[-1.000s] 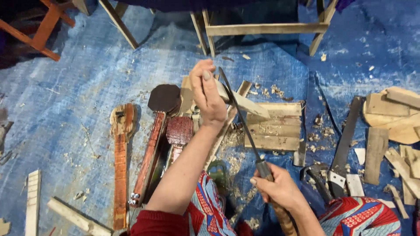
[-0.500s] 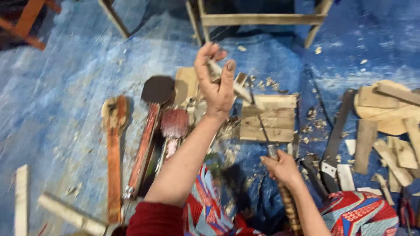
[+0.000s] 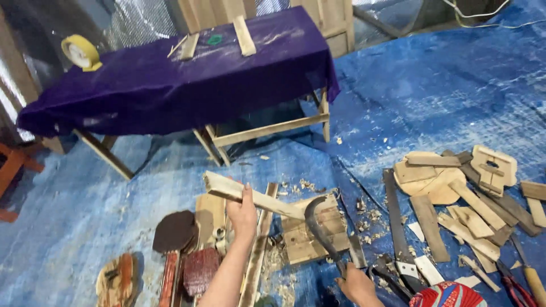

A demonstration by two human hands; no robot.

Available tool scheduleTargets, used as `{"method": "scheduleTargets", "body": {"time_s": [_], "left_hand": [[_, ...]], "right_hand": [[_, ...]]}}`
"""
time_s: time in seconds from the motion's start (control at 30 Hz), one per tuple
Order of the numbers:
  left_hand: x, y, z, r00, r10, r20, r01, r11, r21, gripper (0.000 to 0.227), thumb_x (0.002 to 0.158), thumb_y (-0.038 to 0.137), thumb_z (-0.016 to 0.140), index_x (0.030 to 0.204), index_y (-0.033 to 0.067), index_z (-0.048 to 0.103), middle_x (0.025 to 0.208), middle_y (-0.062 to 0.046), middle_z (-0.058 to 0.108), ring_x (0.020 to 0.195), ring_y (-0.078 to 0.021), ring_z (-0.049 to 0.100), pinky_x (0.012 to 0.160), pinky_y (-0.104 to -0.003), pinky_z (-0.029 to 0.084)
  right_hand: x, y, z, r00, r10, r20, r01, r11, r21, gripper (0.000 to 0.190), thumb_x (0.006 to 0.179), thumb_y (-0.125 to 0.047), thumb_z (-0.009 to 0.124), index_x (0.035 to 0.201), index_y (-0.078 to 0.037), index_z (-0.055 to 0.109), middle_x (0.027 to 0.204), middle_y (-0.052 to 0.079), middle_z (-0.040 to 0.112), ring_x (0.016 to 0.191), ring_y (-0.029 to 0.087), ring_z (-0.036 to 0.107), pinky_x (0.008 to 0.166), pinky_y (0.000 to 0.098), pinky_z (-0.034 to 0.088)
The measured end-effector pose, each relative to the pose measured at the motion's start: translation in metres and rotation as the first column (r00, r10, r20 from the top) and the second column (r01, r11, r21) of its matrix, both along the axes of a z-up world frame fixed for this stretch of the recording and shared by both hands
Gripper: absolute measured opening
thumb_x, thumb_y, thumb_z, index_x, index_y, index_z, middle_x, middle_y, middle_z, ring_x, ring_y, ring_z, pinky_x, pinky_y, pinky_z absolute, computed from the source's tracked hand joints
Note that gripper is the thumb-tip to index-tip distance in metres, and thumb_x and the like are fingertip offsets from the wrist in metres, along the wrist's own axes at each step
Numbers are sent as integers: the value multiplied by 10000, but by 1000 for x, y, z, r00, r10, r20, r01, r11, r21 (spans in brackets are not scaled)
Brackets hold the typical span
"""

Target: Shaving a piece of wood with a curved hand blade to shape it for an instrument.

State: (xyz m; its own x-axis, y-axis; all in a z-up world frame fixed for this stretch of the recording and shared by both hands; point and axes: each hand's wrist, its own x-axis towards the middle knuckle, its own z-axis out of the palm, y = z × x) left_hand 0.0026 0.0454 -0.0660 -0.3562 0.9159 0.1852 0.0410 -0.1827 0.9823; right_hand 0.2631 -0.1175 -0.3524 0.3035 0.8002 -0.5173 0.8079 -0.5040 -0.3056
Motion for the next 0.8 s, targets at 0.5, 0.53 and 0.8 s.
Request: {"method": "scheduleTargets", "body": {"time_s": [0.5, 0.53, 0.8], "left_hand": [[12, -54, 90, 980, -4, 201, 16, 998, -60, 536, 852, 247, 724, 1320, -3, 643, 1211, -138, 729, 1036, -206, 705, 888, -296, 544], [13, -58, 93, 989, -7, 146, 12, 999, -33, 536, 824, 270, 751, 1277, -5, 674, 1164, -140, 750, 1014, -207, 717, 879, -294, 549], [6, -50, 78, 973, -41, 229, 30, 998, 50, 435, 844, 139, 769, 1239, -26, 693, 1089, -124, 765, 968, -181, 717, 870, -273, 547]], "right_hand": [[-29, 14, -17, 980, -164, -115, 200, 750, 631, 650, 740, -298, 811, 1336, -216, 563, 1212, 93, 644, 1116, 354, 634, 982, 449, 523], [-28, 14, -11, 977, -165, -132, 211, 747, 631, 664, 748, -273, 805, 1360, -209, 555, 1229, 98, 638, 1130, 348, 636, 1000, 445, 519], [-43, 7, -4, 991, -125, -51, 135, 917, 375, 614, 796, -311, 779, 1356, -316, 528, 1195, 48, 610, 1155, 282, 610, 1009, 414, 508]]}}
